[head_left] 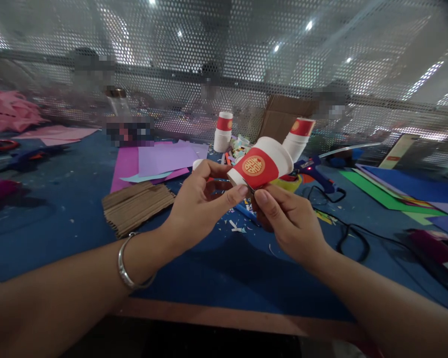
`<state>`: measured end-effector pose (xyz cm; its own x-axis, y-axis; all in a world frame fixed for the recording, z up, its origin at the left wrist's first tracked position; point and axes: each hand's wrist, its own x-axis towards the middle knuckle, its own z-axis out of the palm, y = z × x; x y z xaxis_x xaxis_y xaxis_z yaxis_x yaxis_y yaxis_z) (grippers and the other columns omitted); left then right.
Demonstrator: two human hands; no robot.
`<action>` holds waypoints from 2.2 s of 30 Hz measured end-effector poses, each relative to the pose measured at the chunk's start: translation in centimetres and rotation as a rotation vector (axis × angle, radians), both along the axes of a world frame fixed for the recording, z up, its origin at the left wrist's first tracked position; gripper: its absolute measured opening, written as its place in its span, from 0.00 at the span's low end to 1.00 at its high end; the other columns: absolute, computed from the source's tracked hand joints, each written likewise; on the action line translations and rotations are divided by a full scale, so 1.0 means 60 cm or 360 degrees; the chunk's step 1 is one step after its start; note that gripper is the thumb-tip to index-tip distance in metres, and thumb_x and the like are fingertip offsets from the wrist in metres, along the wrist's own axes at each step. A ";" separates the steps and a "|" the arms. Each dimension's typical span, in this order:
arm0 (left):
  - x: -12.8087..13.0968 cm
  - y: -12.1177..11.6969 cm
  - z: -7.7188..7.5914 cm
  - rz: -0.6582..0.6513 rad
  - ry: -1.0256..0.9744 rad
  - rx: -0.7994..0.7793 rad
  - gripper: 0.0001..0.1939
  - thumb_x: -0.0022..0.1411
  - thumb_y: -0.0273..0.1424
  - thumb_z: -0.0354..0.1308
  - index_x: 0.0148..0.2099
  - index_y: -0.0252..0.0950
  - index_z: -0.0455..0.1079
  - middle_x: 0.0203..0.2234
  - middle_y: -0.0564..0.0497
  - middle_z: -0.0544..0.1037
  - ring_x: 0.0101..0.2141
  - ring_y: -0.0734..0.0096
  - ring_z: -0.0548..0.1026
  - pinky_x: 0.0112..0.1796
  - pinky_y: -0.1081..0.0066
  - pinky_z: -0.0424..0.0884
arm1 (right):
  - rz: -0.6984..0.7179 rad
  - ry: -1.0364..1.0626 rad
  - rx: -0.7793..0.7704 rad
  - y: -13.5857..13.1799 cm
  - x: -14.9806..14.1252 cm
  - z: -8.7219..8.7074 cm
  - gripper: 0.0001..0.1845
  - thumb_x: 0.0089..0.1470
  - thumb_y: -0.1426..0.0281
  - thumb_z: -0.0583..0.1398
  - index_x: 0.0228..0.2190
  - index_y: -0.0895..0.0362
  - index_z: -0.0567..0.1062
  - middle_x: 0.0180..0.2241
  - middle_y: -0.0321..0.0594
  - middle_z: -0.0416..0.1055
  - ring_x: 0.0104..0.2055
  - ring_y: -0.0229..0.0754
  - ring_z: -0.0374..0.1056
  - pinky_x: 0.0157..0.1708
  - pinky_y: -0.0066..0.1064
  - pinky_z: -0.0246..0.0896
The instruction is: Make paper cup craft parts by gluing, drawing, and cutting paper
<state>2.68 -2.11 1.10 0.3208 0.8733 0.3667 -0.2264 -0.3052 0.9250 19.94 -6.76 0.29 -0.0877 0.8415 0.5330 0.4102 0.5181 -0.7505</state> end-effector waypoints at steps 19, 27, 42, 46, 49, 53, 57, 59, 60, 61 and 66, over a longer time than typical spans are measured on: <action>-0.001 -0.003 0.000 0.0155 0.0074 0.0280 0.20 0.57 0.33 0.70 0.45 0.37 0.65 0.38 0.50 0.77 0.39 0.68 0.77 0.41 0.67 0.75 | -0.0075 -0.0081 0.0024 0.000 -0.001 0.001 0.24 0.68 0.55 0.54 0.22 0.55 0.64 0.19 0.31 0.58 0.21 0.32 0.54 0.21 0.28 0.49; -0.002 0.006 -0.002 0.0202 0.0112 0.0225 0.22 0.54 0.36 0.72 0.46 0.37 0.66 0.39 0.48 0.78 0.40 0.66 0.78 0.41 0.65 0.75 | -0.0012 -0.0013 -0.0056 0.005 0.002 -0.003 0.24 0.67 0.54 0.55 0.23 0.54 0.63 0.19 0.30 0.55 0.21 0.32 0.52 0.21 0.29 0.47; -0.001 0.000 -0.019 0.0293 0.0263 0.0566 0.20 0.55 0.32 0.71 0.47 0.39 0.68 0.43 0.47 0.74 0.42 0.63 0.75 0.44 0.60 0.75 | -0.0010 0.0001 -0.0009 0.004 -0.005 0.001 0.24 0.68 0.56 0.54 0.22 0.54 0.61 0.20 0.30 0.55 0.21 0.33 0.51 0.21 0.29 0.48; 0.003 -0.001 -0.013 0.0247 0.0177 0.0275 0.27 0.50 0.33 0.74 0.48 0.38 0.65 0.44 0.46 0.75 0.40 0.66 0.75 0.42 0.63 0.76 | 0.0032 0.0094 -0.0074 0.004 -0.004 -0.002 0.25 0.67 0.54 0.54 0.22 0.54 0.62 0.20 0.30 0.55 0.21 0.33 0.51 0.20 0.28 0.47; 0.003 0.000 -0.008 0.0164 0.0120 -0.0020 0.28 0.51 0.37 0.74 0.49 0.36 0.65 0.44 0.46 0.76 0.41 0.66 0.75 0.40 0.66 0.75 | 0.0061 0.0100 -0.0116 0.006 -0.002 -0.007 0.24 0.67 0.54 0.54 0.23 0.54 0.63 0.21 0.31 0.55 0.21 0.32 0.51 0.20 0.28 0.46; 0.000 0.004 -0.005 0.0005 0.0021 -0.0279 0.26 0.51 0.39 0.75 0.47 0.36 0.67 0.40 0.47 0.78 0.40 0.68 0.76 0.41 0.67 0.74 | 0.0042 0.0075 -0.0117 0.009 0.001 -0.008 0.24 0.67 0.54 0.55 0.24 0.55 0.64 0.22 0.31 0.56 0.22 0.32 0.52 0.21 0.28 0.47; 0.002 0.007 -0.003 -0.0112 -0.0088 -0.0459 0.21 0.54 0.34 0.73 0.45 0.35 0.68 0.39 0.49 0.77 0.39 0.72 0.76 0.41 0.69 0.74 | 0.0033 0.0029 -0.0106 0.009 0.002 -0.005 0.24 0.67 0.54 0.55 0.24 0.55 0.65 0.22 0.31 0.57 0.23 0.32 0.54 0.22 0.28 0.49; 0.004 0.008 -0.002 -0.0136 -0.0096 -0.0463 0.20 0.55 0.33 0.73 0.45 0.34 0.68 0.37 0.50 0.77 0.38 0.73 0.76 0.41 0.69 0.74 | 0.0023 -0.0006 -0.0080 0.009 0.002 -0.003 0.23 0.68 0.55 0.54 0.24 0.55 0.65 0.22 0.31 0.58 0.23 0.32 0.54 0.23 0.28 0.50; 0.004 0.008 -0.002 -0.0133 -0.0095 -0.0436 0.19 0.55 0.33 0.72 0.44 0.34 0.68 0.37 0.50 0.77 0.37 0.74 0.76 0.41 0.69 0.74 | 0.0019 -0.0021 -0.0072 0.009 0.002 -0.003 0.23 0.68 0.55 0.54 0.24 0.55 0.66 0.22 0.31 0.58 0.23 0.32 0.54 0.23 0.28 0.50; 0.004 0.008 -0.003 -0.0126 -0.0094 -0.0401 0.19 0.56 0.33 0.72 0.44 0.34 0.68 0.36 0.51 0.77 0.36 0.74 0.76 0.41 0.69 0.74 | 0.0014 -0.0032 -0.0066 0.009 0.002 -0.003 0.23 0.68 0.56 0.54 0.24 0.55 0.65 0.21 0.30 0.58 0.22 0.32 0.54 0.23 0.28 0.50; 0.003 0.010 -0.008 -0.0048 -0.0060 -0.0192 0.19 0.55 0.34 0.72 0.42 0.35 0.66 0.35 0.52 0.77 0.36 0.74 0.75 0.39 0.70 0.72 | -0.0029 -0.0083 -0.0030 0.009 0.001 -0.003 0.23 0.68 0.57 0.54 0.24 0.55 0.65 0.20 0.30 0.58 0.22 0.32 0.54 0.23 0.28 0.50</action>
